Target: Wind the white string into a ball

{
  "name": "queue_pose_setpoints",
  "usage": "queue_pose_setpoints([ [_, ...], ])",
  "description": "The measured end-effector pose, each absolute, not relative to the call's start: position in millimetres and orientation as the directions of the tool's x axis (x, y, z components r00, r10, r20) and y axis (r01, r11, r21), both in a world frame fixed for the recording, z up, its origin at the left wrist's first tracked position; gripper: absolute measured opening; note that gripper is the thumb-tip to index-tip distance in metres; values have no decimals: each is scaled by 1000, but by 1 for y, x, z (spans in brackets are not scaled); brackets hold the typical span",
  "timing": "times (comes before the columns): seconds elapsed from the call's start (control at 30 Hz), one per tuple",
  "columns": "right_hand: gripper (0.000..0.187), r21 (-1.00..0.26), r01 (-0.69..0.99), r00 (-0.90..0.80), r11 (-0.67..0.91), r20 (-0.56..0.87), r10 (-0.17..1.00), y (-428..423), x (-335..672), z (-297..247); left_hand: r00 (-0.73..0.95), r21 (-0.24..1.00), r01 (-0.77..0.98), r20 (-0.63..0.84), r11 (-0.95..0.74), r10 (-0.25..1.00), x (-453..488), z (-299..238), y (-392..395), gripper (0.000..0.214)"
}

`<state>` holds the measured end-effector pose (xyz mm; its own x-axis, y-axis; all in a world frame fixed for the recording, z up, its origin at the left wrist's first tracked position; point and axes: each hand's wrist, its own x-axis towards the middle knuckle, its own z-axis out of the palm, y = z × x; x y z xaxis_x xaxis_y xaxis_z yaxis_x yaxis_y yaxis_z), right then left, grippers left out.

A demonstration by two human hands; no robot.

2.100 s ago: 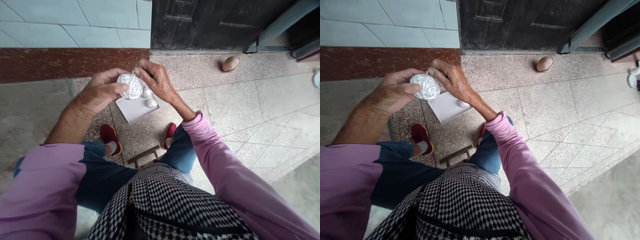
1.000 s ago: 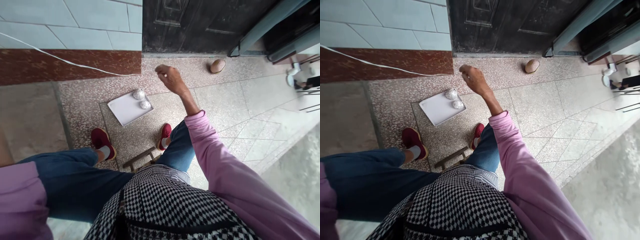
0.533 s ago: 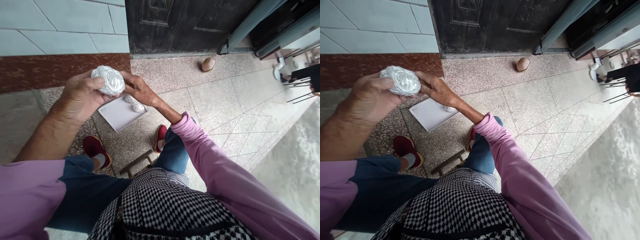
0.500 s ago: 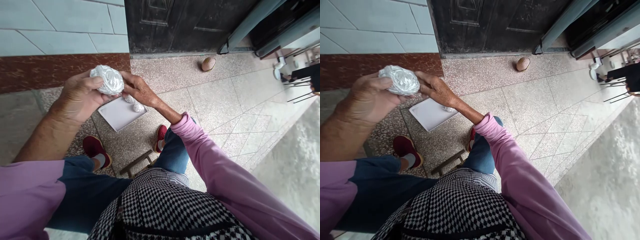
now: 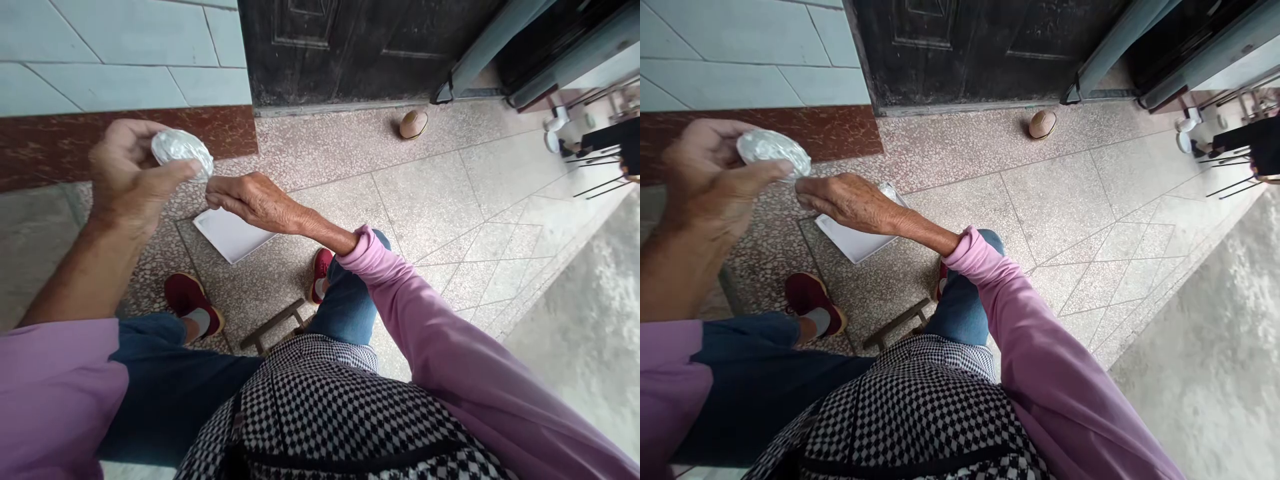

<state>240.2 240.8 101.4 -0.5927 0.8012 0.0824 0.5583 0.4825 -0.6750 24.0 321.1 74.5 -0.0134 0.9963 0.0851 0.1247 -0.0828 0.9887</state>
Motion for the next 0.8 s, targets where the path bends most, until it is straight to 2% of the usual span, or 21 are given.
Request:
queue_pose_setpoints([
  [0.1,79,-707,467,-549,531,239,801,245,255,113,112,976,206,51,-73,992,21,78,307,65],
  [0.17,98,-729,458,-469,509,288,835,252,267,119,242,989,145,-12,-24,970,19,86,291,61],
  [0.23,106,-758,448,-388,475,314,867,262,275,120,340,997,38,-82,73,937,19,93,278,57],
  [0.37,94,-813,430,-297,393,284,912,276,276,109,432,967,-123,-149,222,889,20,93,271,56],
  [0.53,74,-873,367,-286,322,223,932,277,271,98,493,953,-193,-113,235,863,13,83,280,54],
  [0.7,64,-854,428,-372,295,132,919,274,261,87,405,950,-245,-84,196,911,8,91,288,73],
  [0.8,52,-835,481,-416,267,51,908,263,248,88,294,957,-259,-54,134,954,9,93,295,72],
])
